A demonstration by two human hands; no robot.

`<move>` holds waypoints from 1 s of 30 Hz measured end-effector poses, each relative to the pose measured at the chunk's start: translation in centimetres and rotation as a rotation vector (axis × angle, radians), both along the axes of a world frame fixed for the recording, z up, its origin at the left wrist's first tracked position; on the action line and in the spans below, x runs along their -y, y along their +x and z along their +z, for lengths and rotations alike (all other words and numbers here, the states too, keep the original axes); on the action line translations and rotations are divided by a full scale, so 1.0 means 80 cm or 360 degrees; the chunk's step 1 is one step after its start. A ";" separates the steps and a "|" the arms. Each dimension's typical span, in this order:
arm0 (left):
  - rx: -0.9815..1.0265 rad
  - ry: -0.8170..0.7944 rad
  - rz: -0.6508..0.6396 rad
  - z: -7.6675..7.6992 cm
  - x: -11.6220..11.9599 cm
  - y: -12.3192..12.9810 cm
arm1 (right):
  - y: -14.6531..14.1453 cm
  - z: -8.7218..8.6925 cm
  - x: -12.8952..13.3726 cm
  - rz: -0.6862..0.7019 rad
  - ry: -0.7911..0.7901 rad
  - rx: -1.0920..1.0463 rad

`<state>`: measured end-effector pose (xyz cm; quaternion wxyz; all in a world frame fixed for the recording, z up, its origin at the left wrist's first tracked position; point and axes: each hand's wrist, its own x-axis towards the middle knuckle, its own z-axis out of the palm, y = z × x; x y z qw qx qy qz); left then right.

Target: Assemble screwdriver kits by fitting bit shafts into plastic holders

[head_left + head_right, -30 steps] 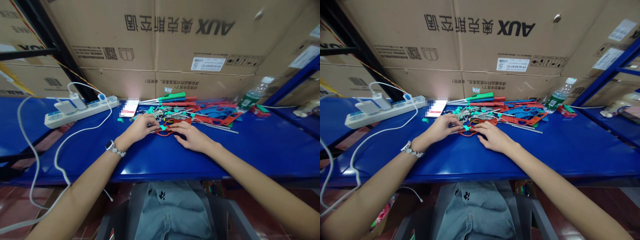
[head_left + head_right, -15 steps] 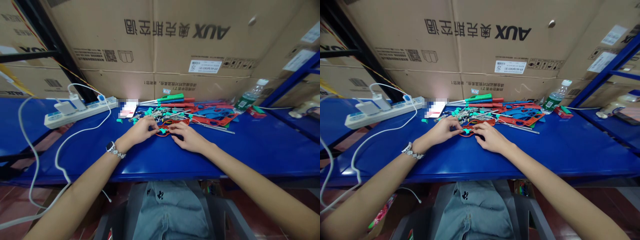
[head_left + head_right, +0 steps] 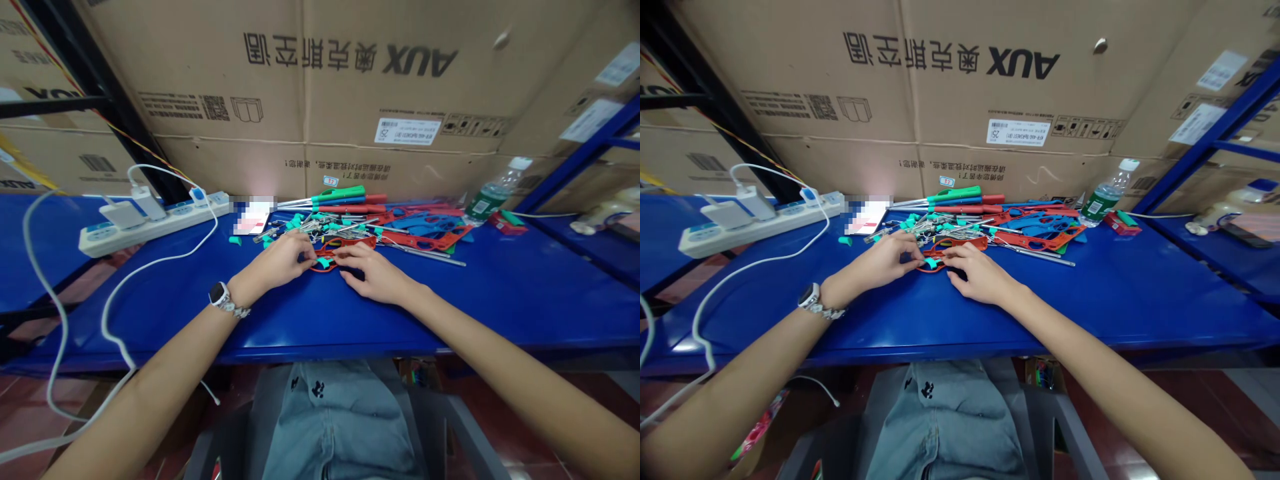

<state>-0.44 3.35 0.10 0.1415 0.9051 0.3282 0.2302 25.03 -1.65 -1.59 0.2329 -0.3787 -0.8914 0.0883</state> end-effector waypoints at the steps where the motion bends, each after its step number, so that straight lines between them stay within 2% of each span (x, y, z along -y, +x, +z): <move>1: -0.0046 0.0015 -0.0003 0.002 0.000 0.002 | 0.000 0.000 0.000 -0.0001 -0.0004 -0.0001; 6: -0.0260 0.0039 -0.0012 0.020 0.003 0.011 | 0.001 -0.001 0.001 0.0010 -0.0004 0.0000; 11: -0.0587 0.0063 0.0103 0.039 0.012 0.017 | 0.000 -0.003 0.000 0.0042 0.0028 -0.0038; 16: -0.0792 0.0154 0.0163 0.044 0.015 0.028 | 0.001 -0.004 0.000 0.0048 0.0042 -0.0051; 21: -0.0579 -0.0004 0.0177 0.036 0.006 0.022 | 0.001 -0.004 0.000 0.0061 0.0022 -0.0064; 30: -0.0222 -0.0090 0.0017 0.019 -0.003 0.013 | 0.001 -0.003 0.001 0.0045 0.0000 -0.0061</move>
